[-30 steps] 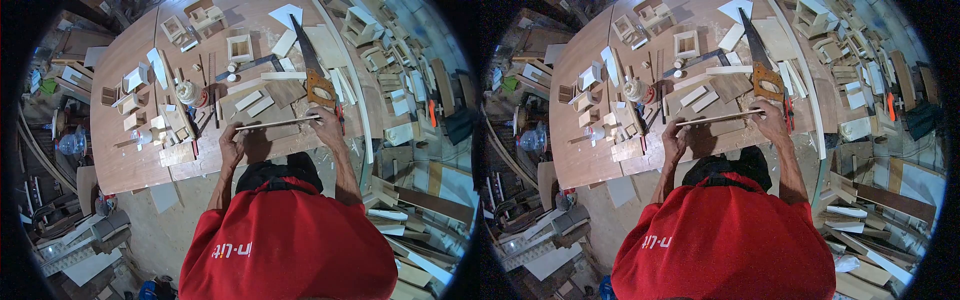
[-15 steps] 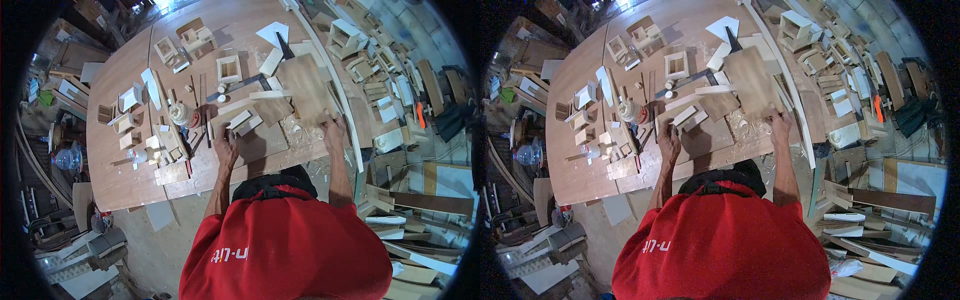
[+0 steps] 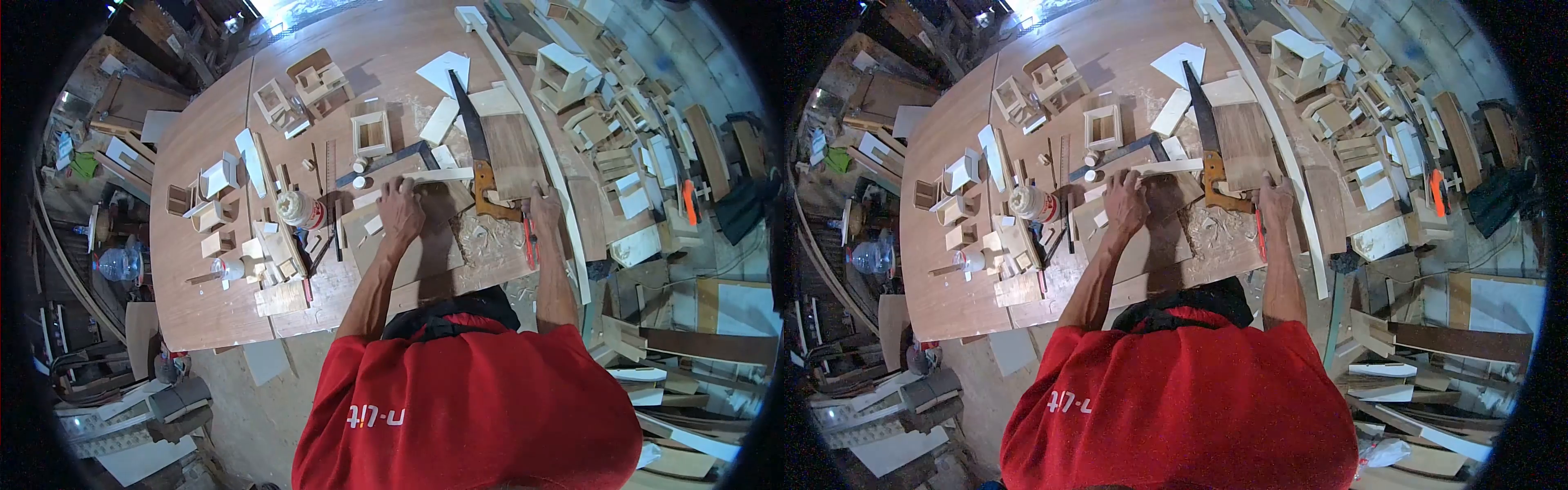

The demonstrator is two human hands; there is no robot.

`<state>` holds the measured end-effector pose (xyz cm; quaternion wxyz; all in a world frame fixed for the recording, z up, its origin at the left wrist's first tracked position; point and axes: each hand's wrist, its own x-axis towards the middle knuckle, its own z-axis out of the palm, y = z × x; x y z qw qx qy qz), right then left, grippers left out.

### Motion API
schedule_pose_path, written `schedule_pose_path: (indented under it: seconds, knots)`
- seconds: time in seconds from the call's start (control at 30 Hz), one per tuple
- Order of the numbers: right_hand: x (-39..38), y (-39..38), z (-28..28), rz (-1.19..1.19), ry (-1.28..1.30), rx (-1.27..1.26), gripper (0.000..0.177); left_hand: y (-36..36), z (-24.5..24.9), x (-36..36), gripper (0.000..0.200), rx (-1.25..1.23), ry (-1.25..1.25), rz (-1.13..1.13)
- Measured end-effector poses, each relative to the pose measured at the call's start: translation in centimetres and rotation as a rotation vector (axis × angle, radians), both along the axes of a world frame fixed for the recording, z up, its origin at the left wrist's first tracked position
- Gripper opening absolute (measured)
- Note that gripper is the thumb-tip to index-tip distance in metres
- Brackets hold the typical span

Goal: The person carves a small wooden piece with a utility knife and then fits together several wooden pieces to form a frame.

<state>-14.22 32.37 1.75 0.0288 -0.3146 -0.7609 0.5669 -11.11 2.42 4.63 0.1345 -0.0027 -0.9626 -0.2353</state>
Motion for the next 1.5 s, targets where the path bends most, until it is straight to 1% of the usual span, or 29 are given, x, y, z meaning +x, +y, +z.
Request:
schedule_pose_path:
  seconds: [0.03, 0.07, 0.13, 0.2, 0.27, 0.3, 0.37, 0.4, 0.47, 0.5, 0.53, 0.57, 0.6, 0.67, 0.7, 0.73, 0.77, 0.8, 0.87, 0.9, 0.97, 1.0, 1.03, 1.07, 1.13, 1.17, 1.27, 1.4, 1.5]
  knots:
    - [0.1, 0.1, 0.4, 0.032, -0.034, 0.056, 0.049, 0.2, -0.2, -0.8, 0.037, 0.004, -0.076, -0.052]
    - [0.2, 0.2, 0.7, 0.061, -0.068, 0.112, 0.053, 0.6, -0.1, -1.5, 0.037, 0.001, -0.076, -0.057]
    - [0.3, 0.3, 0.5, 0.045, -0.041, 0.058, 0.054, 1.3, -0.9, -3.0, 0.043, -0.209, -0.064, -0.163]
    - [0.6, 0.5, 0.1, 0.03, -0.013, 0.007, 0.054, 1.7, -1.5, -4.1, 0.046, -0.252, -0.06, -0.205]
    - [0.6, 0.7, -0.4, -0.018, 0.034, 0.04, 0.051, 2.0, -1.2, -4.8, 0.043, -0.322, -0.182, -0.239]
    - [0.4, 1.3, -2.1, -0.023, 0.037, 0.038, 0.051, 1.9, -1.5, -5.3, 0.043, -0.326, -0.178, -0.244]
    - [0.1, 3.2, -6.3, -0.013, 0.231, 0.38, 0.049, 1.2, -2.6, -5.8, 0.041, -0.278, -0.204, -0.302]
    - [0.8, 2.7, -4.6, -0.018, 0.229, 0.381, 0.049, 0.9, -2.6, -5.7, 0.041, -0.278, -0.204, -0.307]
    - [2.9, 0.2, 1.7, -0.016, 0.213, 0.043, 0.037, 0.1, -2.6, -4.9, 0.038, -0.08, -0.096, -0.282]
    - [3.3, -0.1, 1.8, -0.018, 0.213, 0.043, 0.037, -0.3, -1.6, -4.2, 0.035, 0.021, -0.065, -0.267]
    - [3.6, -0.4, 1.8, 0.051, 0.203, 0.111, 0.031, -0.8, -1.4, -3.6, 0.035, 0.02, -0.066, -0.267]
    - [4.0, -0.9, 1.8, 0.121, 0.19, 0.18, 0.027, -1.3, -1.2, -2.9, 0.034, 0.19, -0.043, -0.195]
    - [4.4, -1.8, 2.1, 0.122, 0.187, 0.178, 0.027, -2.0, -1.2, -2.1, 0.033, 0.359, -0.019, -0.122]
    - [5.2, -4.7, 2.7, 0.215, 0.183, 0.155, 0.024, -4.0, -1.2, 0.0, 0.032, 0.429, -0.086, -0.146]
    - [5.6, -6.1, 2.2, 0.223, 0.178, 0.153, 0.024, -4.7, -0.7, 1.4, 0.032, 0.623, -0.114, -0.119]
    - [6.0, -7.5, 1.6, 0.351, 0.187, 0.284, 0.021, -5.4, -0.4, 2.6, 0.032, 0.818, -0.138, -0.09]
    - [6.1, -8.8, 1.0, 0.479, 0.198, 0.417, 0.02, -6.1, -0.8, 3.7, 0.032, 0.874, -0.124, -0.072]
    - [6.4, -10.0, 1.2, 0.49, 0.196, 0.416, 0.02, -6.7, -0.8, 4.8, 0.032, 0.875, -0.124, -0.061]
    - [7.0, -12.6, 1.6, 0.71, 0.356, 0.465, 0.023, -7.9, -0.8, 6.9, 0.035, 0.868, -0.056, -0.094]
    - [7.0, -13.5, 1.5, 0.72, 0.357, 0.462, 0.023, -8.6, -1.3, 7.8, 0.034, 0.884, -0.057, -0.084]
    - [6.7, -15.0, 1.1, 0.962, 0.569, 0.658, 0.032, -9.2, -2.4, 9.3, 0.034, 0.919, -0.029, -0.056]
    - [6.7, -15.8, 1.4, 0.969, 0.57, 0.656, 0.032, -9.4, -2.6, 9.9, 0.033, 0.953, -0.002, -0.034]
    - [6.8, -16.6, 1.6, 1.0, 0.593, 0.698, 0.033, -9.8, -2.9, 10.4, 0.032, 0.967, -0.075, -0.024]
    - [6.9, -17.2, 1.9, 1.03, 0.616, 0.741, 0.033, -9.9, -3.2, 10.7, 0.032, 0.967, -0.073, -0.017]
    - [7.0, -17.8, 1.0, 1.048, 0.613, 0.748, 0.033, -9.6, -3.4, 11.1, 0.032, 0.87, 0.013, -0.051]
    - [7.0, -18.0, 0.6, 1.059, 0.611, 0.758, 0.033, -9.6, -3.4, 11.3, 0.043, 1.01, -0.058, -0.042]
    - [6.6, -17.8, -1.1, 1.048, 0.619, 0.721, 0.035, -9.6, -5.2, 11.2, 0.046, 1.037, -0.005, -0.029]
    - [6.9, -17.4, -0.1, 1.089, 0.523, 0.67, 0.033, -9.3, -3.8, 11.5, 0.052, 0.992, -0.071, -0.02]
    - [6.6, -17.4, -0.4, 1.081, 0.566, 0.657, 0.031, -8.9, -3.2, 11.1, 0.053, 0.926, 0.024, -0.089]
